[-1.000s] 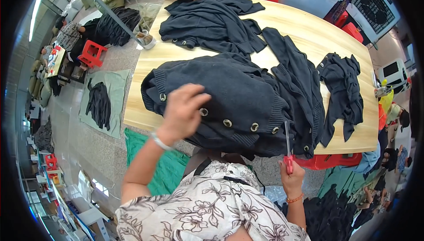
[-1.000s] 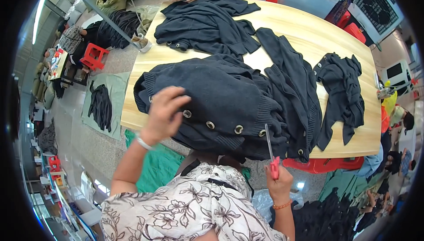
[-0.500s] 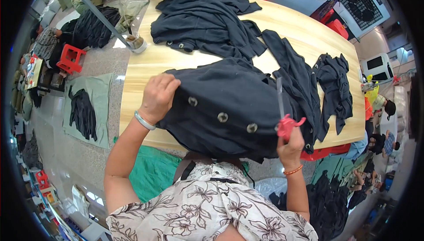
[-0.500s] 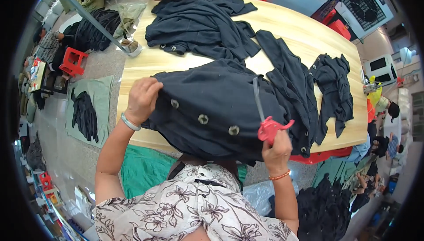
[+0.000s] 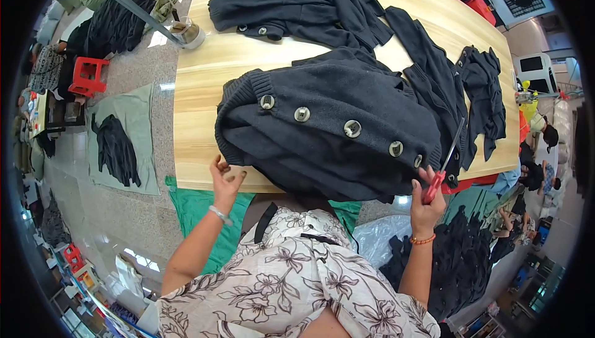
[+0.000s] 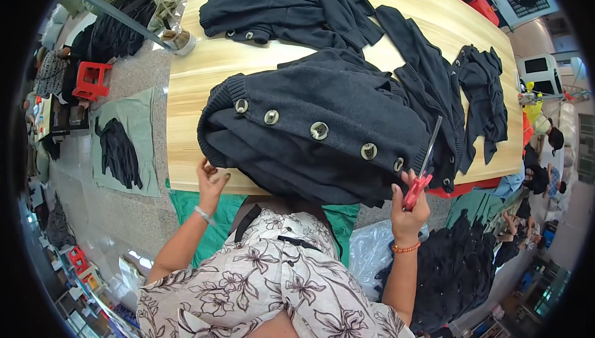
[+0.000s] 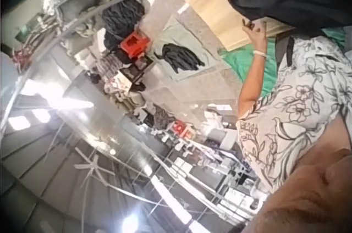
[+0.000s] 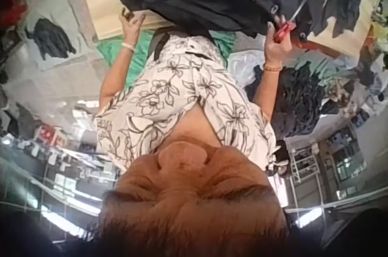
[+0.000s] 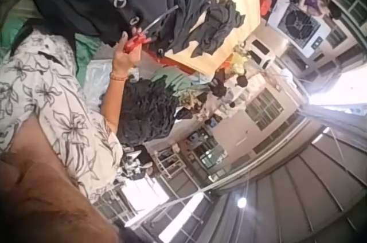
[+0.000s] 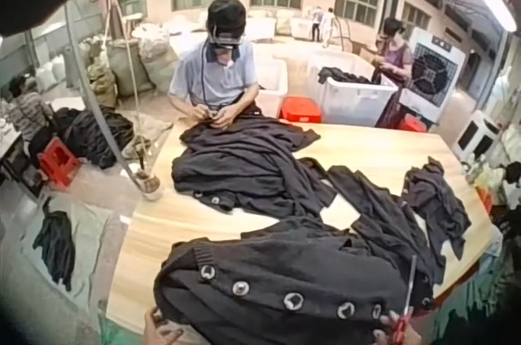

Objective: The worker uses scissors to trim loose threads from several black garments laid out on a table.

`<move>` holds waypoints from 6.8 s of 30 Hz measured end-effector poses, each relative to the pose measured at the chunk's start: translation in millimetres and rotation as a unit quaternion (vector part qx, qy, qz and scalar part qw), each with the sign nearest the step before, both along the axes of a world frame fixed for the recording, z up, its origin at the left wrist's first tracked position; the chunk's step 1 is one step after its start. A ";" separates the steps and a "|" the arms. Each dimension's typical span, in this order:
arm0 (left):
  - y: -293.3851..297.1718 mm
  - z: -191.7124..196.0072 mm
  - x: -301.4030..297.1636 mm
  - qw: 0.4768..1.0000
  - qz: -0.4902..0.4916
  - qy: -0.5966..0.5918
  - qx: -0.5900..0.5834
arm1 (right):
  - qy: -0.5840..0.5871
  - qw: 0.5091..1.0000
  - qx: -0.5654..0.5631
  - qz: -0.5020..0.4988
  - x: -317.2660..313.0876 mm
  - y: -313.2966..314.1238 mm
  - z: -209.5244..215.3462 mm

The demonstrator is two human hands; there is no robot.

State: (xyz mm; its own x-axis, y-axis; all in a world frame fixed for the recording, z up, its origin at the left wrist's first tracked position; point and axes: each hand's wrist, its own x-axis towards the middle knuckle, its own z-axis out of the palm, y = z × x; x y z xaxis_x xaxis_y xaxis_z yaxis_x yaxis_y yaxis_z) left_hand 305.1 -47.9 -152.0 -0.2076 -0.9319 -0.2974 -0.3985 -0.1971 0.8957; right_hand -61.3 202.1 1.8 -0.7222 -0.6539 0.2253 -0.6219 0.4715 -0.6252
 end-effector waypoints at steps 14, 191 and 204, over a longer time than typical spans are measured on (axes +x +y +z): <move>41.2 120.0 -28.5 0.937 -0.116 0.188 0.269 | -0.095 0.955 -0.042 0.278 101.1 10.5 -18.0; -215.4 276.5 -278.3 0.936 -0.150 0.317 -0.018 | 0.380 0.903 0.054 0.196 -230.6 -132.9 2.6; -143.2 131.9 -173.8 0.931 -0.313 0.012 -0.188 | -0.057 0.947 0.317 0.010 -166.2 -84.2 -11.9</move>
